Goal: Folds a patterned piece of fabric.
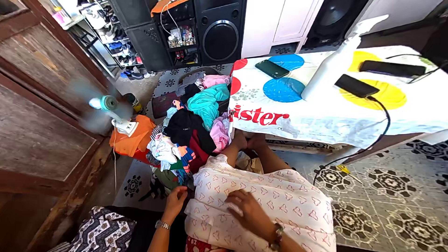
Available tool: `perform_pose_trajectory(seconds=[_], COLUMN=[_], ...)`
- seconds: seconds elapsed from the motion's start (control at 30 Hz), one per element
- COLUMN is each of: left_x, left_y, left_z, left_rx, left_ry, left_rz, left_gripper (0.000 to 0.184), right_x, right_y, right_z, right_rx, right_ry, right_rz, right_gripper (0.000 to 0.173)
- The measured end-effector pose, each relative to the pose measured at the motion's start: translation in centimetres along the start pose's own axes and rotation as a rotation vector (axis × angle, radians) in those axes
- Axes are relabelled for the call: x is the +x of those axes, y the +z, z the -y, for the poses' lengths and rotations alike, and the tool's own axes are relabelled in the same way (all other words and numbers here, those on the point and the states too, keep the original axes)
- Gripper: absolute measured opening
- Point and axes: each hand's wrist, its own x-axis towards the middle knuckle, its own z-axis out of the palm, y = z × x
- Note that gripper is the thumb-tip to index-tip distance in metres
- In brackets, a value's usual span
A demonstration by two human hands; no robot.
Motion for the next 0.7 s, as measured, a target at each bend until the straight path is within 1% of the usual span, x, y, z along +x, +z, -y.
perform_pose_trajectory(seconds=[0.07, 0.13, 0.17, 0.2, 0.27, 0.37, 0.47, 0.5, 0.53, 0.6, 0.63, 0.7], left_x=[2.2, 5.2, 6.6, 8.0, 10.7, 13.6, 14.2, 14.4, 14.8, 15.7, 16.4, 17.4], left_y=[1.2, 2.6, 3.1, 3.7, 4.7, 6.0, 6.3, 6.3, 6.3, 6.2, 5.9, 5.5], left_z=[-1.6, -2.7, -3.2, -3.7, -4.0, -3.5, -3.9, -4.2, -4.6, -4.6, -4.4, -4.0], left_rx=[-0.094, -0.083, -0.059, -0.036, -0.063, -0.196, -0.260, -0.242, -0.201, -0.119, -0.125, -0.240], left_ry=[0.048, 0.068, 0.057, 0.037, -0.020, -0.160, -0.280, -0.302, -0.299, -0.209, -0.150, -0.091], left_rz=[0.003, 0.035, 0.064, 0.099, 0.162, 0.252, 0.336, 0.343, 0.348, 0.338, 0.326, 0.275], left_gripper=[0.033, 0.035, 0.038, 0.041, 0.046, 0.053, 0.049, 0.046, 0.044, 0.036, 0.033, 0.026], right_x=[-0.1, -0.4, -0.9, -1.7, -3.4, -4.8, -4.8, -4.6, -4.4, -4.2, -4.3, -4.5], right_y=[-3.6, -7.5, -9.2, -10.6, -12.3, -13.5, -13.2, -13.0, -12.9, -13.1, -13.4, -14.4], right_z=[-3.7, -7.6, -9.7, -11.8, -15.9, -19.8, -22.7, -23.6, -24.2, -24.9, -25.3, -25.6], right_rx=[-0.103, -0.180, -0.194, -0.185, -0.128, 0.122, 0.318, 0.359, 0.386, 0.413, 0.409, 0.340], right_ry=[0.216, 0.475, 0.593, 0.691, 0.809, 0.890, 0.883, 0.889, 0.903, 0.942, 0.948, 0.939], right_rz=[0.063, 0.126, 0.129, 0.118, 0.085, 0.095, 0.076, 0.080, 0.087, 0.098, 0.098, 0.104], right_gripper=[0.027, 0.032, 0.034, 0.035, 0.037, 0.040, 0.040, 0.043, 0.044, 0.040, 0.037, 0.030])
